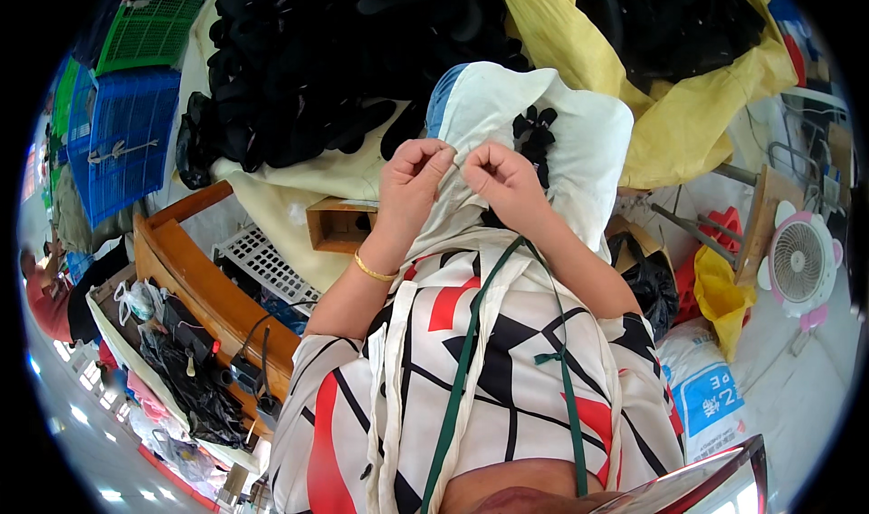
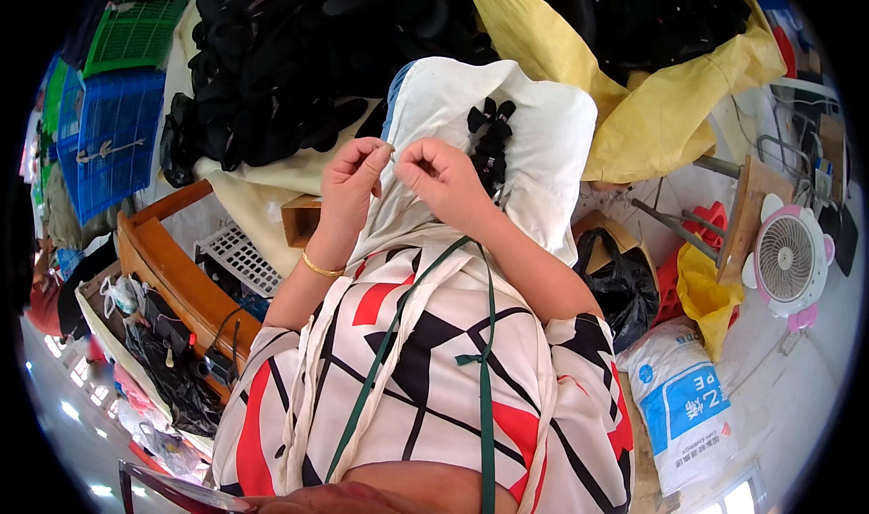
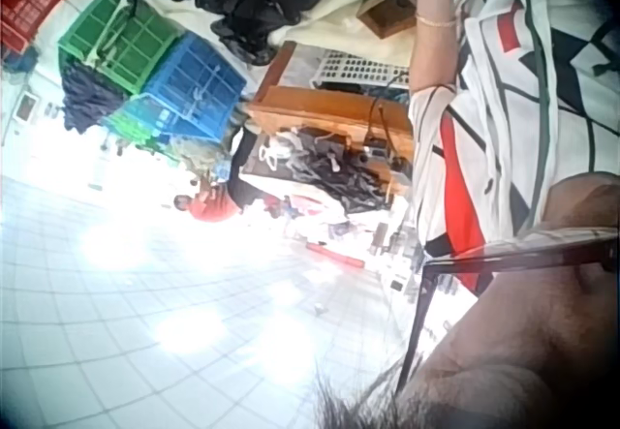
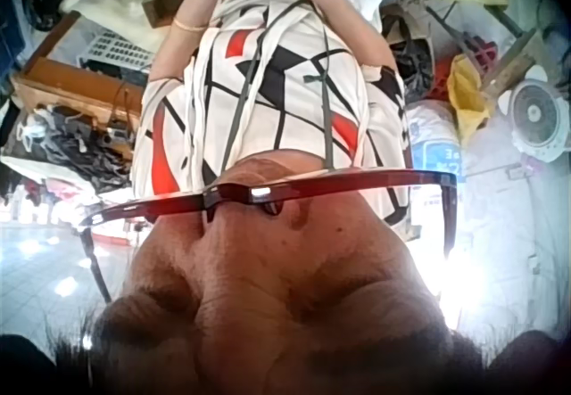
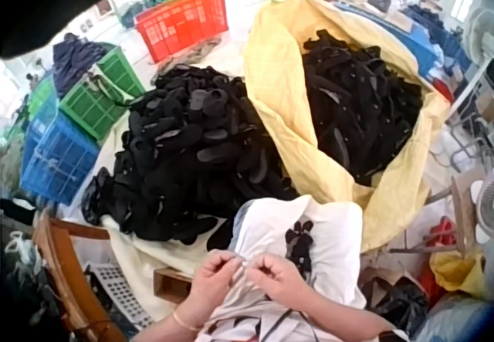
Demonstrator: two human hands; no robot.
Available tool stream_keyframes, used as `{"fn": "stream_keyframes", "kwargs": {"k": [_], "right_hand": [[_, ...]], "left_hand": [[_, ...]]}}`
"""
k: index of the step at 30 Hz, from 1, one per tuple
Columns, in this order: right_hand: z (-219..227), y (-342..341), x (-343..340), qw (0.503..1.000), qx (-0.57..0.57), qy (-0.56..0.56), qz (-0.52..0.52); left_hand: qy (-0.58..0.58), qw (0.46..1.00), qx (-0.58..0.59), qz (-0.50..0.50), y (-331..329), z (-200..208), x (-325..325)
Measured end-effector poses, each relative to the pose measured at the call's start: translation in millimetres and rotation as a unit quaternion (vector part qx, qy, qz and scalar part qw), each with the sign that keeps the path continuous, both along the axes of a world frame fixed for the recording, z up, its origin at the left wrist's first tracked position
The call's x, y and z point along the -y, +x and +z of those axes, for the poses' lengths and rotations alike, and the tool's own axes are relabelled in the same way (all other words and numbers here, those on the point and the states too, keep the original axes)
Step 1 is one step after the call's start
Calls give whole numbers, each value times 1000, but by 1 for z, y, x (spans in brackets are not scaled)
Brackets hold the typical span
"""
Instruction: The person is hand-sewing black slip-on shoes using a needle and thread. They pick up shoes from a pile, stitch the edges, and place the finished items aside. The task involves repetitive manual stitching of footwear in a workshop setting.
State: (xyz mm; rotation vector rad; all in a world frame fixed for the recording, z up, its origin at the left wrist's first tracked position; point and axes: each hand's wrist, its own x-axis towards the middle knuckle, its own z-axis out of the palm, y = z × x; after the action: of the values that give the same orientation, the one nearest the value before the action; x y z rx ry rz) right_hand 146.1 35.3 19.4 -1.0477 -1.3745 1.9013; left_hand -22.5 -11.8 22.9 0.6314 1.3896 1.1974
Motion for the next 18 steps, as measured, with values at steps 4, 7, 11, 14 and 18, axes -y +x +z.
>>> {"fn": "stream_keyframes", "kwargs": {"k": [4, 7, 11, 14, 18], "right_hand": [[29, -6, 0, 992, 3, 114, 54], [49, -2, 2, 972, -50, 138, 183], [47, 8, 9, 927, -100, 152, 328], [25, 47, 2, 960, 50, 168, 218], [-10, 153, -2, 983, 171, 27, -63]], "left_hand": [[37, 997, -73, 2, -8, -2, 4], [55, 994, -89, 37, -11, -12, 5], [-19, 989, 87, 118, -25, -20, -11], [-51, 952, 251, 169, -32, -8, -18], [-28, 934, 341, 105, -48, -4, -13]]}}
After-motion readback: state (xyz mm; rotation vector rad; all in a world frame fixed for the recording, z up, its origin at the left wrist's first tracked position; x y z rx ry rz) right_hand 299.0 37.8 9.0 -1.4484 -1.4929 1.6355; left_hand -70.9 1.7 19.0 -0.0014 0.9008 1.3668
